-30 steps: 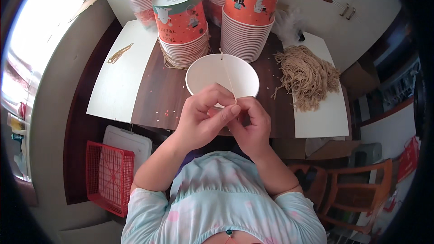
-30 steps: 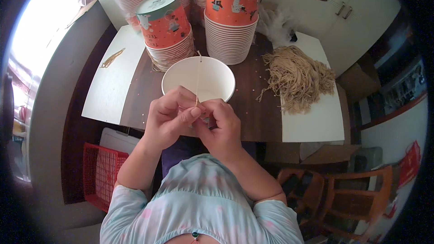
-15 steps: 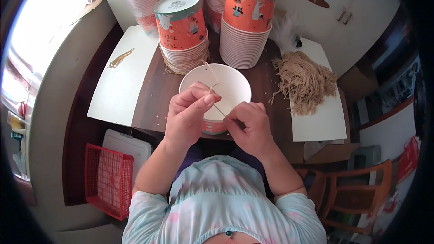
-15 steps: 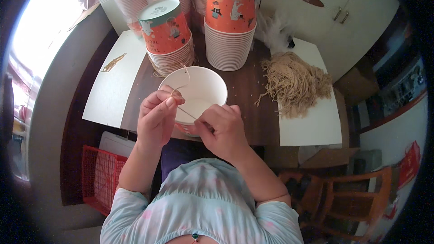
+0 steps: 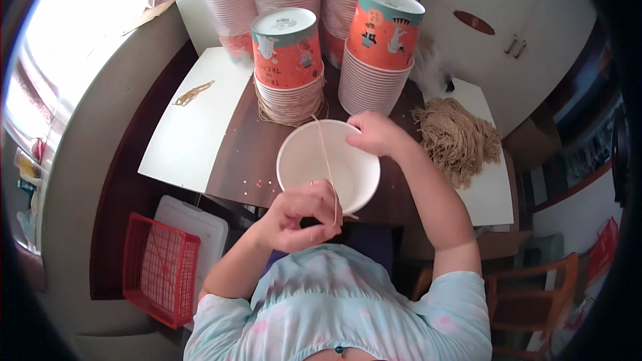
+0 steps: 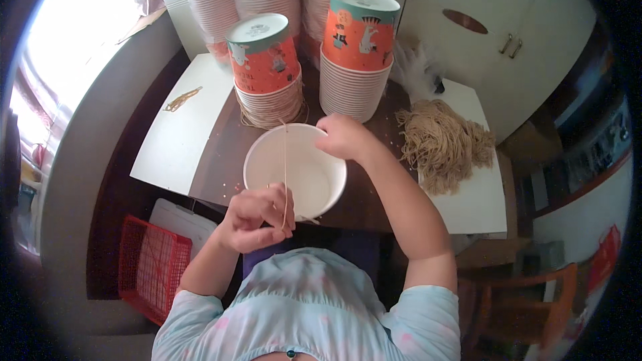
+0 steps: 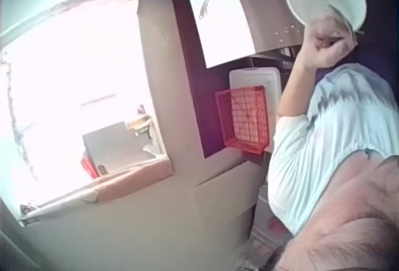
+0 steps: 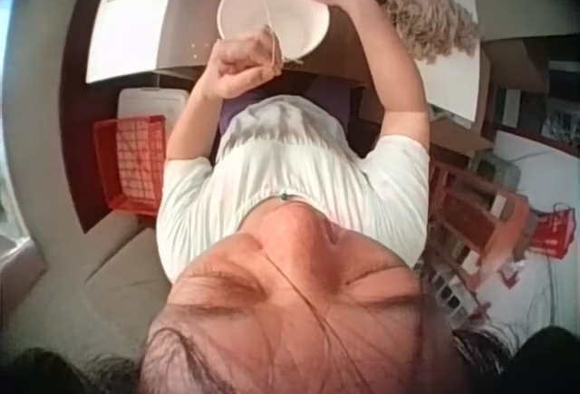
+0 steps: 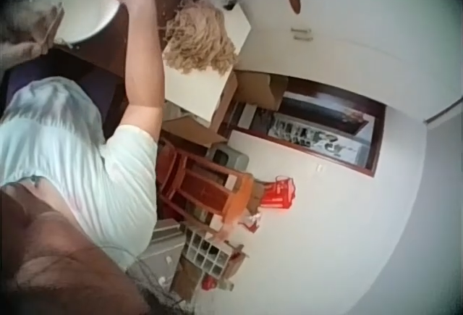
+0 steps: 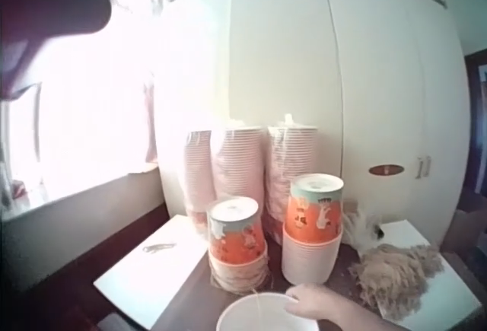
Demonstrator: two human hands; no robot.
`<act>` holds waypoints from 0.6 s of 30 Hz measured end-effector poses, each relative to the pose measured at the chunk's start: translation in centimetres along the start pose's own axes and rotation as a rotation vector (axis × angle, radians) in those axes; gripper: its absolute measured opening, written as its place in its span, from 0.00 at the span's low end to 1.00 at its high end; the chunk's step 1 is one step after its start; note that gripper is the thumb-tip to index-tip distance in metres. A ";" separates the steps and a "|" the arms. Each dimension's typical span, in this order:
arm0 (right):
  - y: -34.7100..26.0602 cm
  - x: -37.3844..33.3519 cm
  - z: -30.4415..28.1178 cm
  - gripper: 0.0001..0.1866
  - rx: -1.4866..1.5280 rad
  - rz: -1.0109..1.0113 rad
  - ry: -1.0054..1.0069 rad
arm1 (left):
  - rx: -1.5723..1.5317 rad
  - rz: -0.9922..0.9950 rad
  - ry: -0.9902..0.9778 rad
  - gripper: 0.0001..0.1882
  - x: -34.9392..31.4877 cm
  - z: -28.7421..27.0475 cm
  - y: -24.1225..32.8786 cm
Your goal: Attaching string handles to decorative paper buckets by threading them through pre-drilled holes.
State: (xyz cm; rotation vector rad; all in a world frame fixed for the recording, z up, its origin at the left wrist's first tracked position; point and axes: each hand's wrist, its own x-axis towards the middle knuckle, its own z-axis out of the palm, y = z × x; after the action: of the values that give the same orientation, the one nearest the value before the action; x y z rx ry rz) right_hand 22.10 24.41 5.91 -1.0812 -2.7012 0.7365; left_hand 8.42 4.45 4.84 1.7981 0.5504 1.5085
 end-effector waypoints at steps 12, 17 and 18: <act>-8.9 -2.7 -3.4 0.42 0.465 -0.806 0.266 | 0.090 -0.083 0.809 0.55 -1.8 -9.6 2.8; -10.1 4.6 -7.3 0.39 1.038 -0.761 0.019 | 0.650 0.181 0.560 0.55 5.2 -16.7 3.4; -10.6 6.2 -8.0 0.39 0.987 -0.738 0.106 | 0.774 0.196 0.540 0.55 6.7 -18.6 2.9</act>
State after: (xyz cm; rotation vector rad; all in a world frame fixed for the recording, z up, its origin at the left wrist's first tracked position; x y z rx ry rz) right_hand 13.56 25.14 17.76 0.0989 -1.9115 1.4818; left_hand -8.38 11.92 12.56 2.0123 1.4102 2.1238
